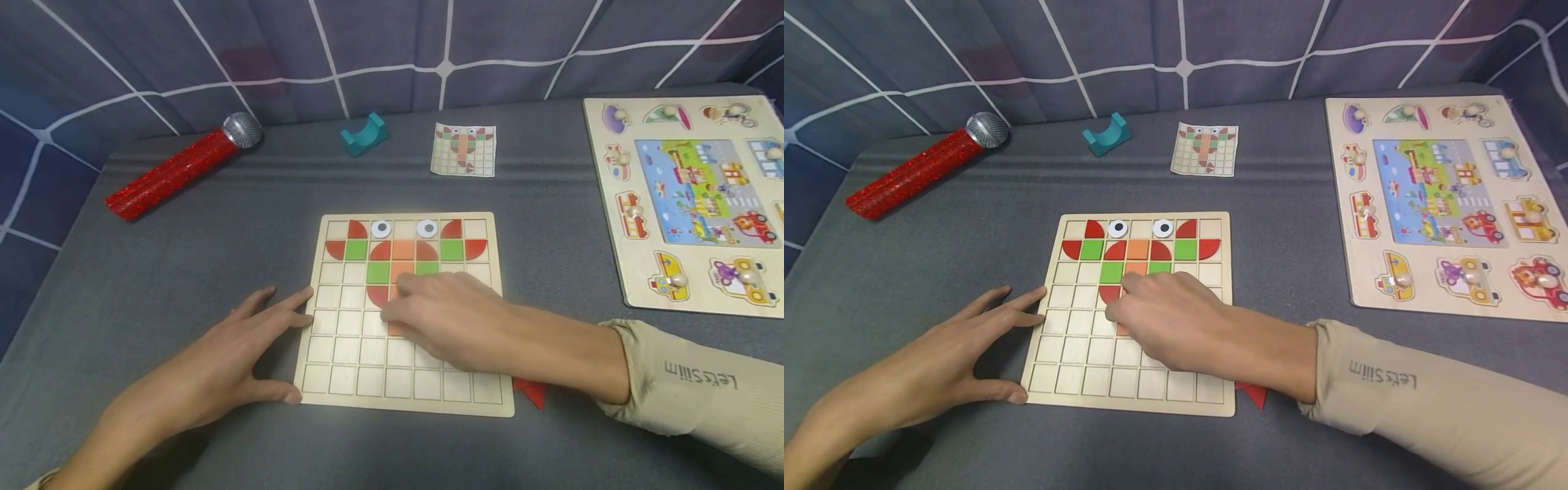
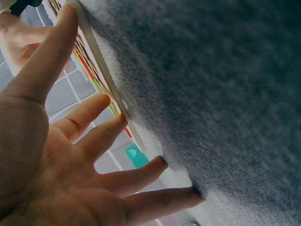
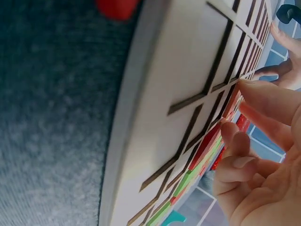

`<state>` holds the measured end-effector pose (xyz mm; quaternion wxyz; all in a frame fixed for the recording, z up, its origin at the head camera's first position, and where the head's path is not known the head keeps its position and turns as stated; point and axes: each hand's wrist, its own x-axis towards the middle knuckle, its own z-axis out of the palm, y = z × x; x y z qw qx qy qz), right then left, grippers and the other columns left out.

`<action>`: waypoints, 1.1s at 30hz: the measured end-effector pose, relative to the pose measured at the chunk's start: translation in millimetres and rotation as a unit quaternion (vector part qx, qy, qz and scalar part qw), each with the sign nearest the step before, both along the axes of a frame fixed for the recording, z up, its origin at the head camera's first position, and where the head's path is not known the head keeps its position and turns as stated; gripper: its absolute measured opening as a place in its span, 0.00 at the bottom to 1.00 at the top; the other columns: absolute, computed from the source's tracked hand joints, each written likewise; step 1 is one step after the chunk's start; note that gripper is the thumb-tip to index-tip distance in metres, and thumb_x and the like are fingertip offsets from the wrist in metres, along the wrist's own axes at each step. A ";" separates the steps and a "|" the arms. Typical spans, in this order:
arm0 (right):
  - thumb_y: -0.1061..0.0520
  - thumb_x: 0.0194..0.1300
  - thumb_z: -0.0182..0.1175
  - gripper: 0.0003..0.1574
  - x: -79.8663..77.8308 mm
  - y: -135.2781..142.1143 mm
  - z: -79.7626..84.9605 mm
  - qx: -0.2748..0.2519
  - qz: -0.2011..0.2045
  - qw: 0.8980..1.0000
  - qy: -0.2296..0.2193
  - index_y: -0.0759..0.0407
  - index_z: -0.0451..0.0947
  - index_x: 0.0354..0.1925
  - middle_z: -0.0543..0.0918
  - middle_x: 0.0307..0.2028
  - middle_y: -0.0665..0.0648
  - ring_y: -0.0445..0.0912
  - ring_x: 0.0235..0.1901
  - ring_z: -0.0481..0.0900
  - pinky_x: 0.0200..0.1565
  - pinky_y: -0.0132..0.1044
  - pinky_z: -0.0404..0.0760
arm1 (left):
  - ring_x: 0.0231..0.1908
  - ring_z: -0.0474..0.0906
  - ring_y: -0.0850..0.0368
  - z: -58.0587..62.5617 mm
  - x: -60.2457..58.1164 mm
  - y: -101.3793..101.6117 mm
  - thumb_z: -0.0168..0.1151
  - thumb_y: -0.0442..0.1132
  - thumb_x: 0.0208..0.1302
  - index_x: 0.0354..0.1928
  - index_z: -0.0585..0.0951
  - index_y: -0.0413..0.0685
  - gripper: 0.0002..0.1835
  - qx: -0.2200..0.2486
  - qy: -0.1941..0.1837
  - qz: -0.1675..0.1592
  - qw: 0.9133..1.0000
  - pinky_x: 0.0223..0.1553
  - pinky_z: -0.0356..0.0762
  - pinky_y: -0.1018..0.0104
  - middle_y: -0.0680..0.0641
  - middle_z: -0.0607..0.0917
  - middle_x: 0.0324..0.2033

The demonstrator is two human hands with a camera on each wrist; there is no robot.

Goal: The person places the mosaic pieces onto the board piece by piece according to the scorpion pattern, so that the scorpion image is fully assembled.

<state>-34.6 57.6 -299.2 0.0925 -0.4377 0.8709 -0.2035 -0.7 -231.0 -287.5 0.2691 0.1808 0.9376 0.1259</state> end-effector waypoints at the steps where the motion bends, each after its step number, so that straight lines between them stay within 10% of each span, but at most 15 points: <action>1: 0.56 0.66 0.65 0.03 0.0 -0.1 0.5 0.003 0.000 1.000 0.002 0.51 0.83 0.33 0.69 0.23 0.47 0.41 0.21 0.66 0.20 0.30 0.65 | 0.71 0.47 0.28 0.2 0.0 -0.1 0.77 0.67 0.36 0.64 0.73 0.66 0.48 0.001 -0.002 0.001 1.000 0.54 0.57 0.20 0.55 0.56 0.75; 33: 0.56 0.65 0.65 0.04 4.0 11.4 1.3 0.004 -0.009 1.000 0.003 0.50 0.87 0.38 0.69 0.25 0.46 0.40 0.22 0.65 0.18 0.30 0.64 | 0.71 0.47 0.28 1.0 1.1 -1.4 0.78 0.65 0.36 0.64 0.73 0.65 0.47 0.015 0.005 -0.001 1.000 0.54 0.56 0.21 0.54 0.58 0.75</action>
